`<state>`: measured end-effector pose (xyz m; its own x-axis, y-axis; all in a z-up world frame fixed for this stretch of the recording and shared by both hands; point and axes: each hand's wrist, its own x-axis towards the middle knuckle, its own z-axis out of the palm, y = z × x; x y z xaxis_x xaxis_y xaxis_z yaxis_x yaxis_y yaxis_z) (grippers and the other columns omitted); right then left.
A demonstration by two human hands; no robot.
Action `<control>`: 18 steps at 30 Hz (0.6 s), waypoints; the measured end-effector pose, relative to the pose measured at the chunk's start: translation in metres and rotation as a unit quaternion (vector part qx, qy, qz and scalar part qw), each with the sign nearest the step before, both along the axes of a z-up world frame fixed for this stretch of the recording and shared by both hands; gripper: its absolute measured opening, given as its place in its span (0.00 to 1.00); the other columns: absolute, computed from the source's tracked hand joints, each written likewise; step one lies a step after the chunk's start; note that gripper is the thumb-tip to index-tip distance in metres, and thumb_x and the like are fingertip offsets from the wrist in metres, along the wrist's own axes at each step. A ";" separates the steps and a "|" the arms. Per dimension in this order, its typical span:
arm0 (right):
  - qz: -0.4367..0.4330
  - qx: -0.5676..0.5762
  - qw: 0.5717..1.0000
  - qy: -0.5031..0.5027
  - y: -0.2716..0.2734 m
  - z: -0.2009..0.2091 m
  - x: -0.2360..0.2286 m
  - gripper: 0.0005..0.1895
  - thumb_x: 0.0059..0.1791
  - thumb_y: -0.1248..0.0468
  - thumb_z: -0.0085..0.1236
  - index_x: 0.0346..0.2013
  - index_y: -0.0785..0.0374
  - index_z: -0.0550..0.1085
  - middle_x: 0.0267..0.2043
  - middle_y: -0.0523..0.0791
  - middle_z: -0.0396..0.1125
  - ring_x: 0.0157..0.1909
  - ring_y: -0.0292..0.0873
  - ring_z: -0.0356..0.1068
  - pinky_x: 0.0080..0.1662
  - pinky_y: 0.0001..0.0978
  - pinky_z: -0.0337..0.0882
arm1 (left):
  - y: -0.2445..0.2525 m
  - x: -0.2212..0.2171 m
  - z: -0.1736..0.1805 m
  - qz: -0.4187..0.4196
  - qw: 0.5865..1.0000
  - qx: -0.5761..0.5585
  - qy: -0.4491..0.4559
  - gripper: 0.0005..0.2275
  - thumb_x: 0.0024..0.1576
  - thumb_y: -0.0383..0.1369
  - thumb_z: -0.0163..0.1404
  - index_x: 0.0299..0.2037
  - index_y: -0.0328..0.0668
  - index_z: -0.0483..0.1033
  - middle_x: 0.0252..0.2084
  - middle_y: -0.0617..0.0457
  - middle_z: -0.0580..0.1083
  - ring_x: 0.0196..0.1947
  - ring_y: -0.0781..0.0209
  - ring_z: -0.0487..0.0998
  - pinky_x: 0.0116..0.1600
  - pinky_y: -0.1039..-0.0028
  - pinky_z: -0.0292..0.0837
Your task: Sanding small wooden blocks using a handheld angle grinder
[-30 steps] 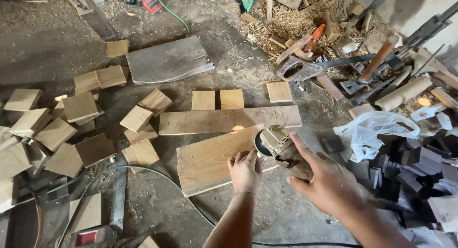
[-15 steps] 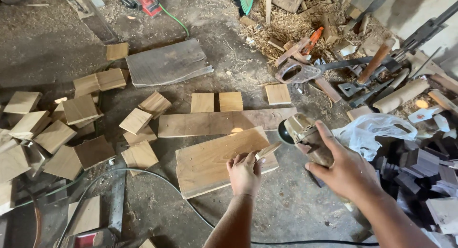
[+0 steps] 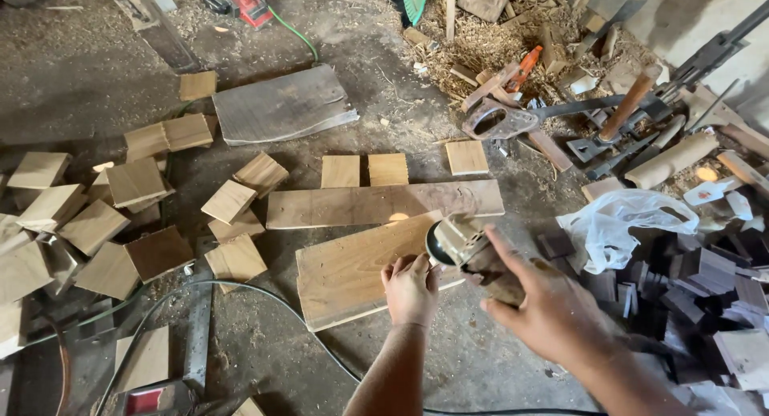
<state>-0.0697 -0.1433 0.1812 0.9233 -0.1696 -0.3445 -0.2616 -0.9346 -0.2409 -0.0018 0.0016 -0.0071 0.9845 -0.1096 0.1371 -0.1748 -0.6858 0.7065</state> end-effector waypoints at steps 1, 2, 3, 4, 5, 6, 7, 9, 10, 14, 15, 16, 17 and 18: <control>0.001 0.000 1.000 -0.001 0.004 0.002 -0.002 0.55 0.45 0.48 0.62 0.77 0.30 0.37 0.52 0.48 0.73 0.32 0.40 0.81 0.29 0.28 0.85 | 0.001 0.000 0.000 0.001 1.000 0.000 -0.001 0.08 0.55 0.35 0.57 0.44 0.52 0.81 0.40 0.62 0.83 0.47 0.65 0.77 0.62 0.64 0.59; -0.013 -0.023 0.999 -0.020 0.008 0.004 -0.005 0.55 0.42 0.48 0.63 0.76 0.27 0.41 0.44 0.45 0.75 0.31 0.43 0.79 0.31 0.35 0.79 | 0.002 0.000 0.000 0.001 1.000 -0.009 -0.017 0.08 0.54 0.34 0.57 0.43 0.51 0.81 0.38 0.60 0.83 0.46 0.63 0.77 0.61 0.65 0.59; -0.027 -0.045 0.998 -0.040 0.011 0.005 -0.007 0.54 0.39 0.48 0.65 0.75 0.23 0.46 0.37 0.41 0.77 0.29 0.46 0.76 0.32 0.41 0.73 | 0.002 -0.001 -0.001 0.002 0.999 -0.018 -0.034 0.07 0.53 0.32 0.57 0.41 0.50 0.81 0.37 0.59 0.82 0.44 0.61 0.77 0.60 0.65 0.59; -0.026 -0.045 0.998 -0.039 0.006 0.000 -0.005 0.54 0.39 0.48 0.65 0.75 0.23 0.46 0.37 0.41 0.77 0.29 0.46 0.76 0.32 0.41 0.73 | 0.003 -0.001 0.000 0.002 0.999 -0.018 -0.033 0.07 0.53 0.32 0.57 0.41 0.50 0.81 0.37 0.59 0.82 0.44 0.61 0.77 0.60 0.65 0.59; -0.004 -0.039 0.999 -0.037 0.000 -0.006 -0.002 0.55 0.42 0.47 0.63 0.76 0.28 0.42 0.47 0.45 0.73 0.33 0.46 0.79 0.33 0.38 0.80 | 0.003 -0.001 0.001 -0.001 1.000 -0.014 -0.013 0.09 0.54 0.33 0.57 0.44 0.51 0.81 0.38 0.60 0.82 0.45 0.63 0.77 0.61 0.66 0.59; 0.017 -0.033 0.999 -0.036 -0.006 -0.011 0.000 0.55 0.44 0.46 0.60 0.77 0.33 0.37 0.57 0.49 0.70 0.37 0.46 0.81 0.33 0.36 0.86 | 0.003 0.000 0.002 -0.006 1.000 -0.010 0.006 0.11 0.55 0.33 0.57 0.48 0.53 0.81 0.40 0.61 0.82 0.46 0.65 0.76 0.61 0.66 0.59; 0.016 -0.032 0.999 -0.035 -0.007 -0.002 0.003 0.55 0.44 0.46 0.60 0.77 0.33 0.37 0.57 0.49 0.70 0.37 0.46 0.81 0.33 0.36 0.86 | 0.004 -0.001 0.002 -0.007 1.000 -0.009 0.007 0.11 0.55 0.33 0.57 0.48 0.53 0.81 0.40 0.61 0.82 0.46 0.65 0.76 0.61 0.66 0.59; -0.026 -0.044 0.998 0.027 -0.009 0.016 0.009 0.56 0.46 0.48 0.59 0.77 0.34 0.32 0.65 0.53 0.61 0.44 0.42 0.79 0.30 0.25 0.86 | 0.003 -0.002 0.003 -0.005 1.000 -0.015 -0.019 0.09 0.55 0.32 0.56 0.46 0.49 0.81 0.39 0.60 0.83 0.45 0.63 0.77 0.58 0.65 0.61; -0.028 -0.044 0.998 0.026 -0.017 0.013 0.009 0.56 0.46 0.48 0.59 0.77 0.34 0.32 0.65 0.53 0.61 0.44 0.42 0.79 0.30 0.25 0.86 | 0.003 -0.002 0.006 -0.007 1.000 -0.015 -0.020 0.09 0.55 0.32 0.56 0.46 0.49 0.81 0.39 0.60 0.83 0.45 0.63 0.77 0.58 0.65 0.61; -0.097 -0.056 0.994 0.012 -0.044 0.014 0.005 0.56 0.45 0.43 0.58 0.77 0.32 0.33 0.68 0.47 0.61 0.47 0.45 0.78 0.29 0.28 0.80 | 0.000 -0.006 0.013 -0.012 0.999 -0.032 -0.012 0.09 0.55 0.35 0.57 0.45 0.50 0.82 0.39 0.59 0.82 0.43 0.62 0.77 0.58 0.65 0.60; -0.112 -0.092 0.989 0.030 -0.049 0.017 0.002 0.56 0.45 0.39 0.55 0.78 0.31 0.31 0.69 0.47 0.60 0.48 0.45 0.79 0.28 0.27 0.79 | -0.002 -0.006 0.014 -0.009 0.999 -0.037 -0.008 0.08 0.55 0.36 0.58 0.43 0.51 0.82 0.38 0.59 0.82 0.42 0.61 0.77 0.57 0.65 0.60; -0.114 -0.090 0.989 0.029 -0.053 0.018 -0.004 0.56 0.45 0.39 0.55 0.78 0.31 0.31 0.69 0.47 0.60 0.48 0.45 0.79 0.28 0.27 0.79 | -0.003 -0.004 0.011 -0.011 0.999 -0.036 -0.009 0.08 0.55 0.36 0.58 0.43 0.51 0.82 0.38 0.59 0.82 0.42 0.61 0.77 0.57 0.65 0.60; -0.133 -0.065 0.989 -0.002 -0.058 0.019 -0.010 0.56 0.43 0.42 0.58 0.78 0.31 0.37 0.64 0.44 0.65 0.51 0.48 0.78 0.36 0.35 0.78 | -0.006 -0.001 0.008 -0.020 0.999 -0.030 -0.023 0.15 0.54 0.35 0.59 0.52 0.53 0.76 0.41 0.60 0.81 0.44 0.61 0.78 0.59 0.60 0.62; -0.155 -0.041 0.987 -0.030 -0.063 0.019 -0.018 0.57 0.41 0.45 0.62 0.79 0.32 0.42 0.60 0.41 0.71 0.53 0.51 0.76 0.44 0.42 0.78 | -0.009 -0.001 0.004 -0.030 0.999 -0.025 -0.035 0.24 0.53 0.34 0.60 0.61 0.55 0.70 0.44 0.61 0.80 0.46 0.61 0.80 0.61 0.55 0.64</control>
<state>-0.0881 -0.2066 0.2004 0.8410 -0.4719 -0.2647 -0.5254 -0.8291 -0.1911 -0.0028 -0.0076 -0.0034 0.9641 -0.1603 0.2118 -0.2649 -0.6365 0.7244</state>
